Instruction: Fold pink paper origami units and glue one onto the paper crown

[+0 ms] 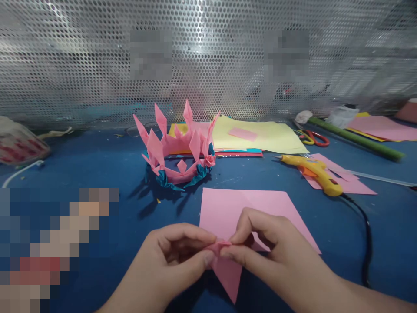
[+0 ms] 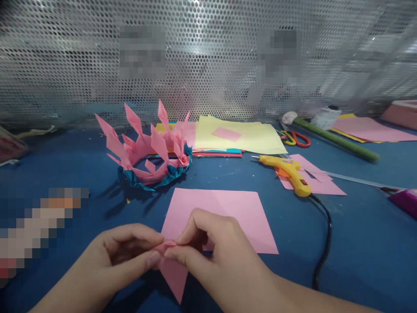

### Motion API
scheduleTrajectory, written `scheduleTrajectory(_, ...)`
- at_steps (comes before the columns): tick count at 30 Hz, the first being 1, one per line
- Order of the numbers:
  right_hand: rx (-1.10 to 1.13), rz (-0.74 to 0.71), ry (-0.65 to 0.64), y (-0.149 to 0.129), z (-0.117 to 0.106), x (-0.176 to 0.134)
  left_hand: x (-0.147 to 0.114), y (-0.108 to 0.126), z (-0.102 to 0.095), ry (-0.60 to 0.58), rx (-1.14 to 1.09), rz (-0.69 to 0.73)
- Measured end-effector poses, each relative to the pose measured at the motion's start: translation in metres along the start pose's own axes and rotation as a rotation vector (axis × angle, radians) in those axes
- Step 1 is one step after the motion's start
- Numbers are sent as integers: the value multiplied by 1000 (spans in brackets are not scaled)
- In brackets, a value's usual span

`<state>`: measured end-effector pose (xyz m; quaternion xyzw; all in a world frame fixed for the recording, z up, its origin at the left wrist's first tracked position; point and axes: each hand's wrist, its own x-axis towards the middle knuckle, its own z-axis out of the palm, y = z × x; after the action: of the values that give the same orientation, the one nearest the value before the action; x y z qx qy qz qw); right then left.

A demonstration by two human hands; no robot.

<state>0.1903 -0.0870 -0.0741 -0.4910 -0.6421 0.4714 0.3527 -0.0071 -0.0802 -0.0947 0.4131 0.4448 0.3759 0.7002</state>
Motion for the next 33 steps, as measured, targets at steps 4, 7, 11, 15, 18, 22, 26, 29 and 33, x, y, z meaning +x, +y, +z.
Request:
scheduleTrajectory(4, -152, -232, 33, 5, -1, -3, -3, 7, 8, 48, -29, -35)
scheduleTrajectory(7, -167, -312, 34, 6, -1, -2, -1, 10, 9, 48, 17, -39)
scheduleTrajectory(11, -45, -119, -22, 4, 1, 1, 4, 8, 5, 101, 45, 33)
scheduleTrajectory(15, -83, -64, -86, 3, 1, 1, 6, 4, 2, 122, 82, 84)
scheduleTrajectory(18, -251, -188, -46, 5, -1, 1, 5, 4, 4, 82, 100, 93)
scheduleTrajectory(22, -422, -452, 17, 8, -2, 1, 3, 8, 6, 54, 89, 48)
scheduleTrajectory(26, -390, -390, -38, 8, -2, 1, 1, 9, 5, 62, 77, 49)
scheduleTrajectory(29, -259, -156, -141, 8, -1, 1, 2, 8, 6, 69, 5, 62)
scheduleTrajectory(33, -169, -68, -38, 5, -1, 4, 3, 8, 7, 40, 0, 52)
